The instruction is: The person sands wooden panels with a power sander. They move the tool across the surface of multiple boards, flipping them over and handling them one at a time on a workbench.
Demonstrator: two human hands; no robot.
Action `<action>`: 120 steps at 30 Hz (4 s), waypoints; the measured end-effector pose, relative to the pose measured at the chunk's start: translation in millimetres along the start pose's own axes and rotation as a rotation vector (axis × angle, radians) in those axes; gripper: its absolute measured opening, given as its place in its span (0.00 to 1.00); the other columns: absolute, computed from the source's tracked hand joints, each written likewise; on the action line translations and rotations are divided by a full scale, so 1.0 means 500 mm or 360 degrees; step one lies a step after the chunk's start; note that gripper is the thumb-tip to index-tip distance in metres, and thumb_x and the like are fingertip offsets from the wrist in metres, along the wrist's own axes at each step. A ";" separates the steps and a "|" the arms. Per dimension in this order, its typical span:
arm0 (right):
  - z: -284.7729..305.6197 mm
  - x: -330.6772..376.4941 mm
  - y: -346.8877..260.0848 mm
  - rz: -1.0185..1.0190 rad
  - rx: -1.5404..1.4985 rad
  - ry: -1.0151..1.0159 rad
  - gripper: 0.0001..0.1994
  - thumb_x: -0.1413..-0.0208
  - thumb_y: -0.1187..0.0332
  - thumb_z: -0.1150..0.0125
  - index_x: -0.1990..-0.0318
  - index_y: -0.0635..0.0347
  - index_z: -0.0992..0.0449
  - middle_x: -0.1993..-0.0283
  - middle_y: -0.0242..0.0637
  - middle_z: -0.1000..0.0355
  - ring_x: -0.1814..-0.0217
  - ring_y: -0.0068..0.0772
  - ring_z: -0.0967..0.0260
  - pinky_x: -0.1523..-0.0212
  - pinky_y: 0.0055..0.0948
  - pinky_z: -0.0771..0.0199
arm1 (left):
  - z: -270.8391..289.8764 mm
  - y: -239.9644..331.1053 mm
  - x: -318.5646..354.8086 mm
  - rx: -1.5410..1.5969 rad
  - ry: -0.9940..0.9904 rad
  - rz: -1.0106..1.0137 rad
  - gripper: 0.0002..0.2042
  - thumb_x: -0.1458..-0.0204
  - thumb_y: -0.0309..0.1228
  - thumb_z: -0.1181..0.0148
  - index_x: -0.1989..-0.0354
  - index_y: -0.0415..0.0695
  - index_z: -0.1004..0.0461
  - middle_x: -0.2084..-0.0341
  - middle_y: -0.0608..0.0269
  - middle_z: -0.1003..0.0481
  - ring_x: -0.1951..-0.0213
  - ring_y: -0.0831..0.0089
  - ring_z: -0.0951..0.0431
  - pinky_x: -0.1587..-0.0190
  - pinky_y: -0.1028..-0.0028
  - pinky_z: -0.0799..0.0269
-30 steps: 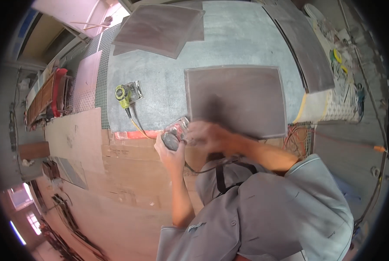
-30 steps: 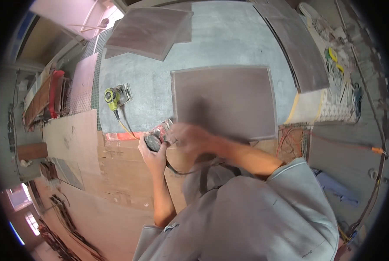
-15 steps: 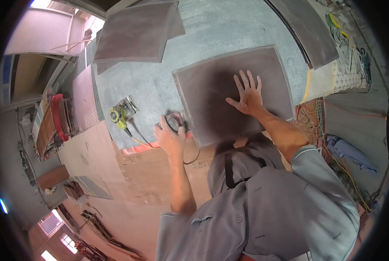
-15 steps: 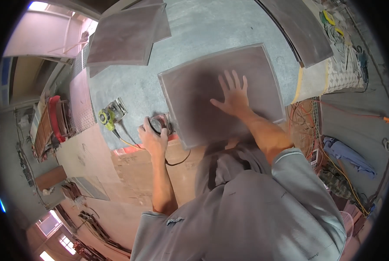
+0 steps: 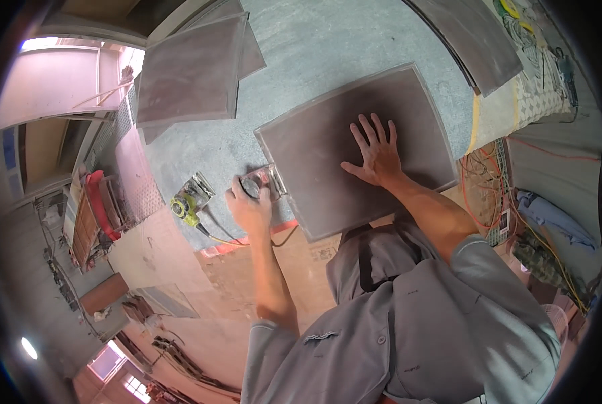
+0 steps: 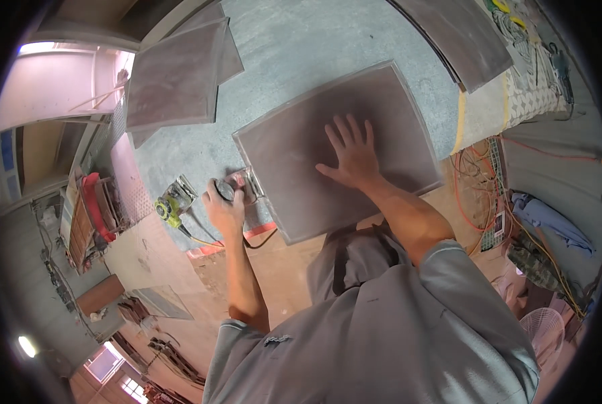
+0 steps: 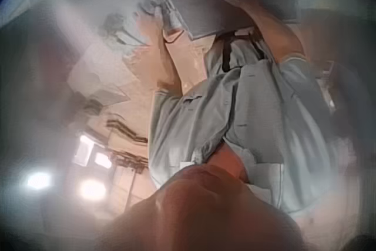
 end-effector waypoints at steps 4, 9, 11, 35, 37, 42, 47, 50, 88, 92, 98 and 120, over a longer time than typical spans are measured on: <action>-0.001 0.001 -0.008 -0.0011 0.0042 -0.0084 0.50 0.41 0.30 0.37 0.19 0.55 0.37 0.13 0.47 0.50 0.10 0.56 0.62 0.16 0.73 0.68 | -0.005 0.025 -0.071 -0.0145 -0.0013 0.0104 0.36 0.49 0.41 0.22 0.32 0.47 0.29 0.48 0.42 0.25 0.47 0.39 0.22 0.46 0.48 0.23; -0.006 0.004 -0.010 0.0011 0.0031 -0.0063 0.51 0.41 0.32 0.34 0.18 0.54 0.40 0.13 0.47 0.50 0.10 0.58 0.61 0.16 0.74 0.68 | 0.003 0.033 -0.027 -0.0272 -0.0141 0.0200 0.36 0.48 0.40 0.23 0.30 0.49 0.30 0.45 0.38 0.27 0.44 0.37 0.23 0.45 0.47 0.23; -0.006 0.000 -0.005 0.0004 0.0045 -0.0044 0.52 0.42 0.33 0.32 0.17 0.54 0.41 0.13 0.47 0.49 0.10 0.59 0.60 0.17 0.75 0.67 | 0.015 0.040 0.060 -0.0298 -0.0100 0.0197 0.39 0.49 0.38 0.22 0.28 0.48 0.32 0.45 0.38 0.29 0.42 0.36 0.26 0.43 0.46 0.25; -0.003 -0.004 -0.006 0.0033 0.0093 -0.0157 0.53 0.40 0.32 0.36 0.17 0.59 0.44 0.13 0.53 0.53 0.11 0.66 0.62 0.19 0.81 0.65 | -0.025 0.051 -0.155 -0.0205 -0.0103 0.0180 0.33 0.49 0.38 0.21 0.36 0.48 0.30 0.47 0.37 0.28 0.47 0.36 0.22 0.45 0.47 0.22; -0.006 -0.004 -0.001 0.0025 0.0096 -0.0148 0.53 0.40 0.33 0.35 0.17 0.59 0.44 0.13 0.54 0.53 0.11 0.66 0.61 0.19 0.81 0.65 | -0.029 0.061 -0.182 -0.0223 -0.0095 0.0179 0.33 0.49 0.39 0.21 0.35 0.48 0.31 0.47 0.37 0.28 0.47 0.36 0.21 0.45 0.47 0.22; -0.002 -0.002 -0.016 0.0084 0.0088 -0.0058 0.52 0.41 0.33 0.33 0.18 0.59 0.42 0.14 0.53 0.51 0.12 0.67 0.58 0.20 0.80 0.63 | -0.031 0.042 -0.220 -0.0266 -0.0113 0.0236 0.36 0.49 0.40 0.21 0.32 0.50 0.31 0.46 0.38 0.28 0.45 0.37 0.21 0.44 0.49 0.21; -0.007 0.004 -0.011 0.0098 0.0058 0.0079 0.52 0.44 0.35 0.29 0.20 0.59 0.38 0.15 0.53 0.47 0.13 0.66 0.55 0.20 0.80 0.60 | -0.014 0.052 -0.126 -0.0272 -0.0122 0.0211 0.38 0.50 0.39 0.20 0.30 0.50 0.32 0.46 0.39 0.27 0.45 0.38 0.21 0.44 0.49 0.21; -0.010 0.008 -0.009 0.0072 0.0044 0.0095 0.51 0.44 0.36 0.28 0.20 0.59 0.37 0.16 0.51 0.46 0.12 0.62 0.56 0.19 0.79 0.62 | -0.001 0.029 -0.007 -0.0207 -0.0122 0.0221 0.37 0.49 0.39 0.21 0.31 0.49 0.31 0.47 0.39 0.28 0.45 0.37 0.23 0.45 0.47 0.23; -0.006 -0.009 -0.012 0.0032 0.0158 -0.0168 0.51 0.37 0.31 0.40 0.17 0.58 0.44 0.13 0.52 0.53 0.10 0.64 0.63 0.18 0.79 0.67 | -0.029 0.022 -0.194 -0.0065 -0.0096 0.0071 0.36 0.51 0.38 0.21 0.32 0.48 0.29 0.49 0.35 0.26 0.49 0.35 0.20 0.45 0.47 0.22; -0.010 -0.003 -0.015 0.0062 0.0160 -0.0118 0.51 0.37 0.31 0.40 0.17 0.58 0.44 0.13 0.52 0.52 0.10 0.65 0.62 0.18 0.79 0.65 | -0.028 0.021 -0.221 -0.0100 -0.0132 0.0082 0.35 0.50 0.39 0.22 0.33 0.48 0.29 0.49 0.33 0.26 0.51 0.34 0.19 0.47 0.46 0.21; -0.012 0.002 -0.017 0.0083 0.0179 -0.0067 0.50 0.38 0.32 0.38 0.18 0.59 0.40 0.14 0.52 0.49 0.11 0.65 0.60 0.19 0.79 0.64 | -0.007 -0.001 -0.021 -0.0096 -0.0159 0.0136 0.37 0.50 0.38 0.22 0.31 0.48 0.30 0.49 0.36 0.27 0.48 0.34 0.21 0.46 0.45 0.23; 0.037 0.099 -0.060 0.0870 -0.0333 -0.0942 0.53 0.55 0.48 0.16 0.21 0.57 0.33 0.18 0.53 0.39 0.15 0.57 0.45 0.20 0.60 0.42 | 0.093 0.063 0.687 0.0618 0.0282 0.1161 0.37 0.53 0.43 0.17 0.37 0.41 0.27 0.44 0.45 0.26 0.41 0.49 0.24 0.37 0.54 0.28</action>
Point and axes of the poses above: each hand's wrist, its own x-axis away from the middle knuckle, its own z-axis out of the back of the hand, y = z × x, the point moved 5 cm from there along -x, towards the middle knuckle
